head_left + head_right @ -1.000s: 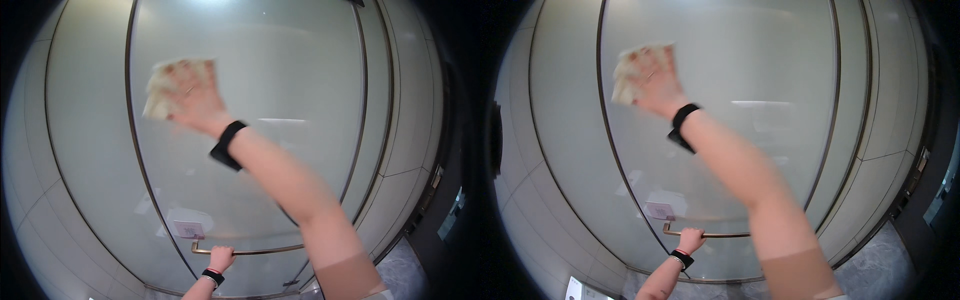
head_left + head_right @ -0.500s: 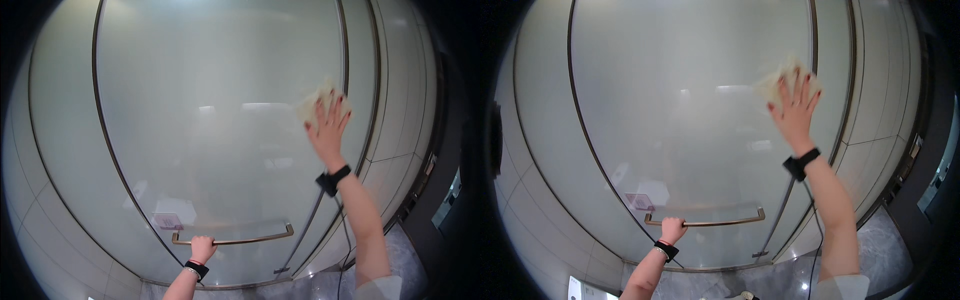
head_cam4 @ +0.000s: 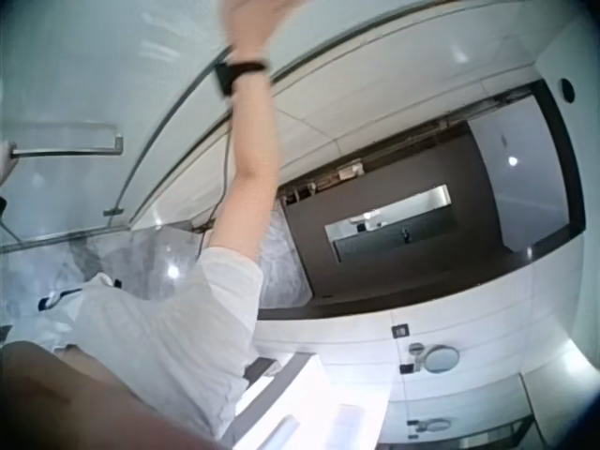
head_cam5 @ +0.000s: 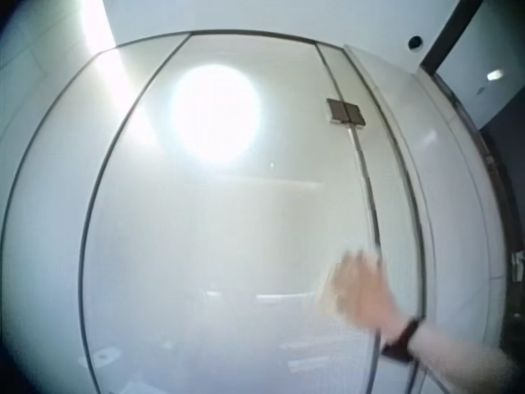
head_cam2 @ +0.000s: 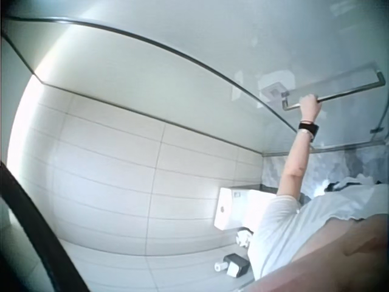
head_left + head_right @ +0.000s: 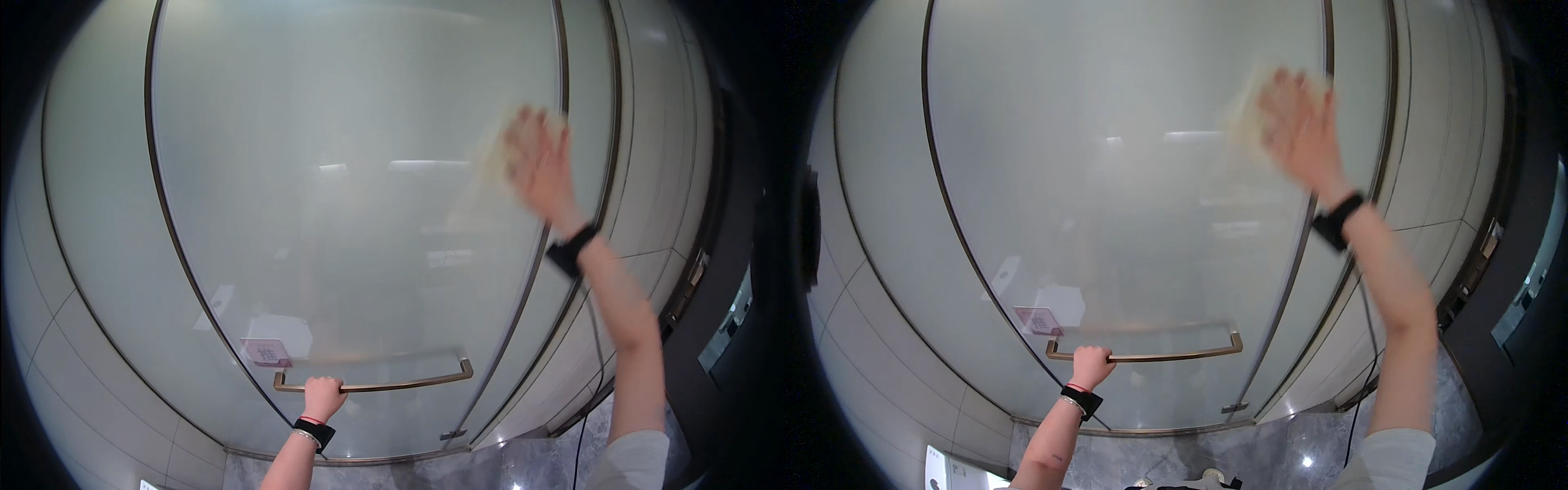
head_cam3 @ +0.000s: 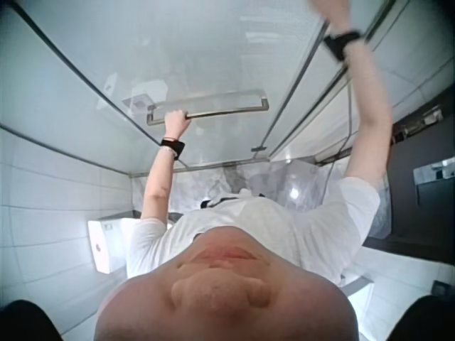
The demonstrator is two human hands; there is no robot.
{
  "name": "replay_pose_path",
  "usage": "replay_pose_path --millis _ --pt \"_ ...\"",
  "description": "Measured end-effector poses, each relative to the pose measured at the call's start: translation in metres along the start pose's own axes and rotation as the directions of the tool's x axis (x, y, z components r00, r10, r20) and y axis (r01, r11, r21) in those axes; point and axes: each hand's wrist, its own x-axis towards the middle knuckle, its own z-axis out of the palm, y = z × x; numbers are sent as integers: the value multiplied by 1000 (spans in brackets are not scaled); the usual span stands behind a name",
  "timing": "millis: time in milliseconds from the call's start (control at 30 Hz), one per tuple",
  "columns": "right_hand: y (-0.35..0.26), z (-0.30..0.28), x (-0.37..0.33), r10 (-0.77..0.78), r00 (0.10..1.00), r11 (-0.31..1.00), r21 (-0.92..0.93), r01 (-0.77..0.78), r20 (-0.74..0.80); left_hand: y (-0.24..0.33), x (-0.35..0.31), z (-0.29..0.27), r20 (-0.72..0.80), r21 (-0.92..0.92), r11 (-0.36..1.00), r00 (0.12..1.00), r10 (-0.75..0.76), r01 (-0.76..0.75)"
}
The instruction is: Wiping down the glass shower door and its metal frame using a cloth.
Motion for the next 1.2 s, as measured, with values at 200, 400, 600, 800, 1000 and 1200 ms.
replay_pose_path --millis 200,400,600,800,1000,1200 --pt "30 -37 119 -235 848 766 -628 -139 -475 15 5 4 -18 -11 1000 1000 1 -2" --pt "-112 96 -41 -369 929 845 -432 316 -42 6 4 -4 15 28 999 1000 -23 23" --pt "-110 129 -175 -578 646 778 95 621 498 6 9 2 -22 -15 1000 1000 1 -2" --pt "-90 75 -55 -525 785 847 109 520 329 -7 -4 -3 -19 19 1000 1000 -25 25" --pt "-15 -32 161 -374 805 773 -635 -4 -460 9 3 1 -15 5 1000 1000 1 -1" --pt "-154 54 110 -369 898 835 -510 205 -242 -3 -7 0 -101 -20 1000 995 -6 4"
